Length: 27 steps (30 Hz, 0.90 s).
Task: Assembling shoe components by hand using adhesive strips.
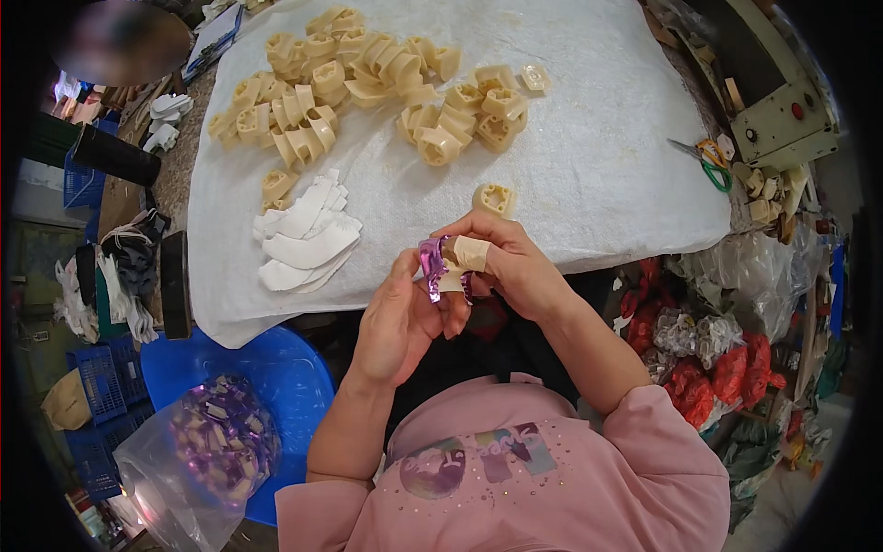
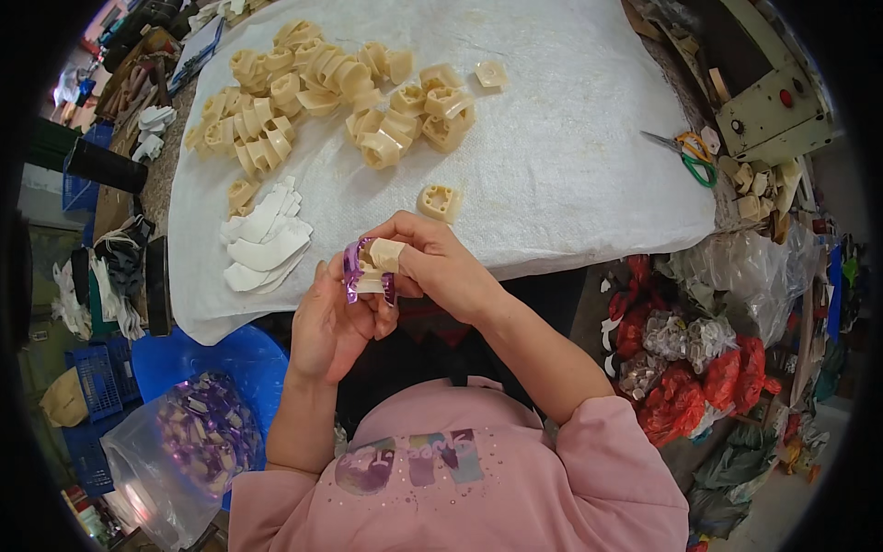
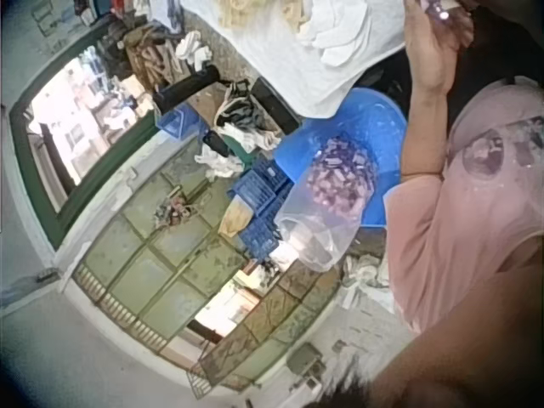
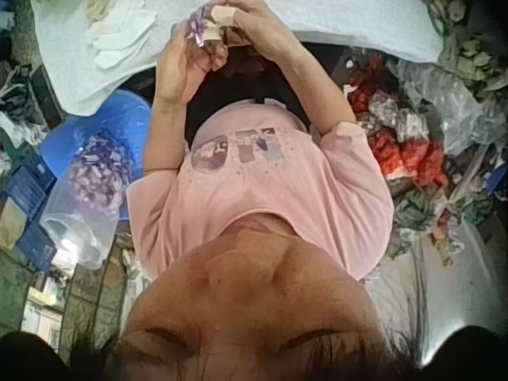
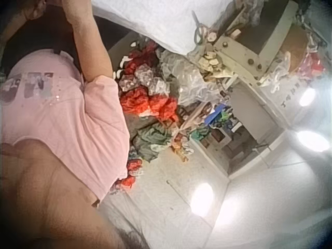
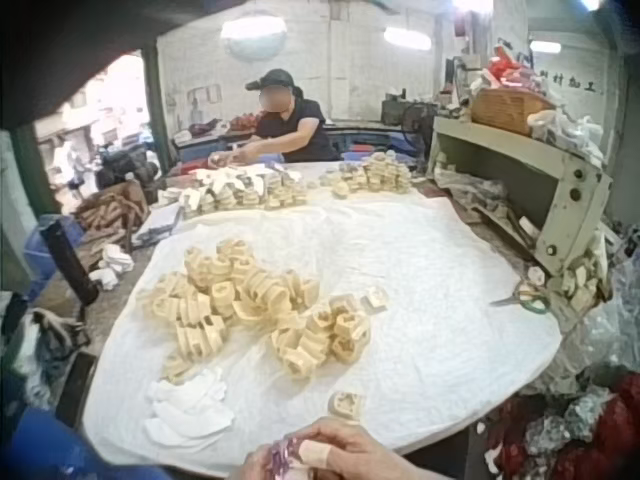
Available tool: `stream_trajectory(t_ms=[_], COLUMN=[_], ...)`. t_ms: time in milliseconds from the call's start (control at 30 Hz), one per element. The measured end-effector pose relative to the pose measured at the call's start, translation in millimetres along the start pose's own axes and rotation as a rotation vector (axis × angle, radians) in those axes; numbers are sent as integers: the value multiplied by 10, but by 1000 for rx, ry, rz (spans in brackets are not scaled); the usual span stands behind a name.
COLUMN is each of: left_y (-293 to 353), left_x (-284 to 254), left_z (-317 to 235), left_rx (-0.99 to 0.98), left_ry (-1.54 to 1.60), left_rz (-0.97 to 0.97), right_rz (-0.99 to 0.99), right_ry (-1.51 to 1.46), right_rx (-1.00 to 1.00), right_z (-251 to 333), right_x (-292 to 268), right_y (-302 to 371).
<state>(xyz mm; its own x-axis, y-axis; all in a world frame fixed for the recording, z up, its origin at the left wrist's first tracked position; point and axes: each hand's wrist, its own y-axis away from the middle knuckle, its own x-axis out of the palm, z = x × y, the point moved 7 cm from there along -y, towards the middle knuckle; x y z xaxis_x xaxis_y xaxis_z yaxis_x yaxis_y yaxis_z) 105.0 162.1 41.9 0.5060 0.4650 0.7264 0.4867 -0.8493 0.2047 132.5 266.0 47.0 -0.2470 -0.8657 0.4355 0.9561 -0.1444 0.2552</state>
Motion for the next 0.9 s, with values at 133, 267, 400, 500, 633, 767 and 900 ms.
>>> stream_trajectory(t_ms=[133, 267, 400, 500, 633, 767, 900], left_y=[-14, -17, -17, -30, -55, -41, -58], left_x=[15, -26, -31, -102, -107, -113, -31], left_z=[-9, 13, 20, 59, 119, 126, 123], left_rx=[14, 10, 7, 9, -46, -56, -71], left_ry=[9, 15, 19, 14, -24, -33, -69], left_rz=[39, -41, -104, -89, -54, -162, -159], right_rz=[14, 59, 51, 53, 42, 89, 65], right_ry=[-32, -7, 86, 150, 288, 582, 874], right_rx=[52, 16, -21, 6, -91, -208, -327], right_z=[-45, 50, 29, -14, 6, 138, 199], right_x=[-14, 102, 72, 75, 87, 170, 205], right_y=[-10, 32, 29, 15, 45, 105, 112])
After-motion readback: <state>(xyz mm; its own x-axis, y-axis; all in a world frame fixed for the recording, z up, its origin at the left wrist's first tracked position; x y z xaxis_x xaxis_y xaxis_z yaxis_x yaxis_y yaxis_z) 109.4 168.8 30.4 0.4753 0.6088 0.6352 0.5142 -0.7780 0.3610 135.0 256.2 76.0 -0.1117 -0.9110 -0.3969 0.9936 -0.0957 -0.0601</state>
